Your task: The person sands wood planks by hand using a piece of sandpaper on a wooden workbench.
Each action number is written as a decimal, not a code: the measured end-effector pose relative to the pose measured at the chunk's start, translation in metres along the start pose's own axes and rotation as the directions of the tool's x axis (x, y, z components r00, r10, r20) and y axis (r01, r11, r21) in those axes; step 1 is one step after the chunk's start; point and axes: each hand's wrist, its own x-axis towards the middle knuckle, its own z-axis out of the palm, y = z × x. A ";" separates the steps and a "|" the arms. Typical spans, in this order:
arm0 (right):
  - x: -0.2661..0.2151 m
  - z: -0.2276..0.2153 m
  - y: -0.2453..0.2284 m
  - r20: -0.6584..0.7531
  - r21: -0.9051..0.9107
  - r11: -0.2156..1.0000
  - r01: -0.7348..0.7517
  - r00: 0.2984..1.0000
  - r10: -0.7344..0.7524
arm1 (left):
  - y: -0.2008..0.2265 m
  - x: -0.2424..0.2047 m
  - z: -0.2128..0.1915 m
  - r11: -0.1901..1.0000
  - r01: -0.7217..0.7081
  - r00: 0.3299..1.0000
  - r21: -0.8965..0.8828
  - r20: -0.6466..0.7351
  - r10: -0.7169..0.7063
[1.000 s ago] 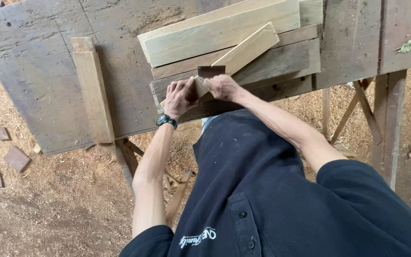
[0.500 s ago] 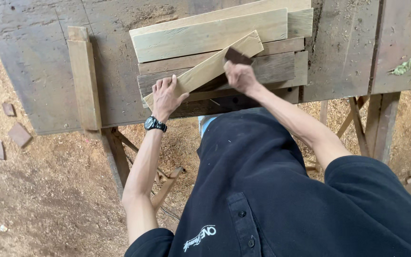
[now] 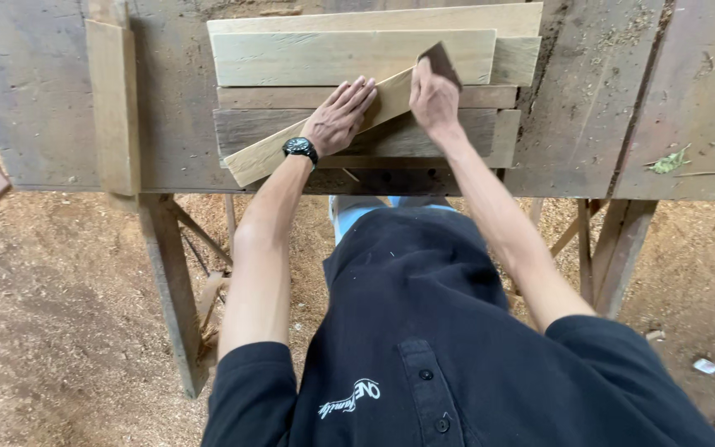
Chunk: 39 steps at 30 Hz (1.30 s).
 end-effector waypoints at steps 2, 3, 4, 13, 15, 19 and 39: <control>-0.018 -0.010 -0.003 -0.023 -0.077 0.997 0.028 0.999 -0.029 | 0.000 0.006 -0.012 0.998 -0.047 0.996 -0.031 0.075 0.049; -0.027 -0.014 -0.005 -0.027 -0.124 0.991 0.041 0.999 -0.045 | 0.001 0.006 -0.017 0.996 -0.067 0.993 -0.053 0.093 0.071; -0.030 -0.016 -0.005 -0.029 -0.171 0.984 0.055 0.998 -0.061 | 0.001 0.008 -0.021 0.993 -0.085 0.989 -0.076 0.111 0.093; 0.037 0.012 0.025 -0.115 -0.045 0.999 -0.023 0.993 0.018 | -0.005 0.016 -0.027 0.992 -0.053 0.973 -0.111 0.217 0.077; 0.022 0.007 0.024 -0.061 0.051 0.998 -0.044 0.997 0.047 | -0.004 0.017 -0.024 0.993 -0.041 0.968 -0.111 0.241 0.067; -0.028 -0.021 0.016 -0.010 0.027 0.999 -0.046 0.999 0.046 | -0.008 0.015 -0.016 0.994 -0.057 0.967 -0.098 0.243 0.079; -0.027 -0.049 0.030 0.056 0.116 0.988 -0.103 0.994 0.097 | -0.011 0.014 -0.009 0.986 -0.069 0.978 -0.155 0.186 0.098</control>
